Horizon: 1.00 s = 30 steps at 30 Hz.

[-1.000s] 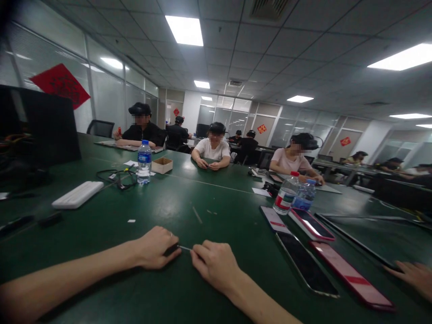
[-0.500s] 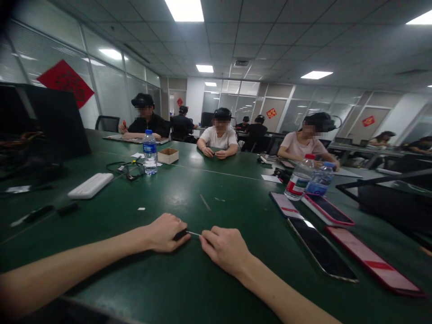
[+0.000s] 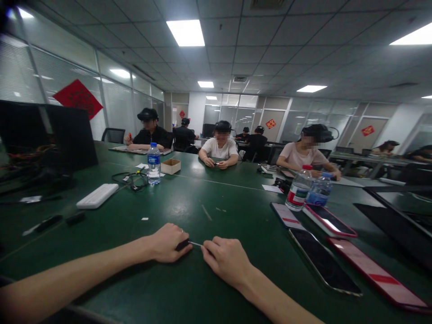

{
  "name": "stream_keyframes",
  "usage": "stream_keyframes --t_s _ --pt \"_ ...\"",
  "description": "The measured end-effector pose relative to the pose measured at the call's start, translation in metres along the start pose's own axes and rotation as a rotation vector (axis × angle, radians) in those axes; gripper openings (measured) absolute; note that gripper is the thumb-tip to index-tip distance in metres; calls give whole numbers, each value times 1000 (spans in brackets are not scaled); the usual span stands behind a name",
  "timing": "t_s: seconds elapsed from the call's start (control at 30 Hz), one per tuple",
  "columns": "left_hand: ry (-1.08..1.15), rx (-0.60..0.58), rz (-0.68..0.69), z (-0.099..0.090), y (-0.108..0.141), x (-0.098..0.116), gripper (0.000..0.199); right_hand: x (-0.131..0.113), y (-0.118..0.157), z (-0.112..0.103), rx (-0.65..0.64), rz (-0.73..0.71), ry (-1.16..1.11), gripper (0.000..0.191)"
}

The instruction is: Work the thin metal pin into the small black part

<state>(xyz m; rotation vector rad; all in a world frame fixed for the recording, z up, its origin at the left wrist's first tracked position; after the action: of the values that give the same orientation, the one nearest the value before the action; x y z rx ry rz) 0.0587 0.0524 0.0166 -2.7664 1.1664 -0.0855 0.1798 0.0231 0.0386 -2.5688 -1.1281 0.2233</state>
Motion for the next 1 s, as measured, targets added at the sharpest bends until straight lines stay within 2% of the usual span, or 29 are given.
stream_keyframes --t_s 0.33,0.73,1.0 --pt "-68 17 -12 3 -1 2 40 -1 2 0 1 20 98 27" --pt "-60 13 -28 6 -1 1 44 -5 5 -3 28 7 70 24" --pt "6 -3 -69 5 1 -2 43 -9 6 -12 118 -33 87 23"
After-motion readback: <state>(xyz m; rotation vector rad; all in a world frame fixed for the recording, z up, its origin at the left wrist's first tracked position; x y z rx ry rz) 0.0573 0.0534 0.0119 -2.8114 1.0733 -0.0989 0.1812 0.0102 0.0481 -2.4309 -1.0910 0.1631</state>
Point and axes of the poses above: each hand's wrist, its own y-axis away from the middle knuckle, its own z-axis out of the palm, x = y × z, the point moved 8 cm from there along -y, towards the middle knuckle, and after that the axes turned 1 degree about z, right-handed, at the moved point
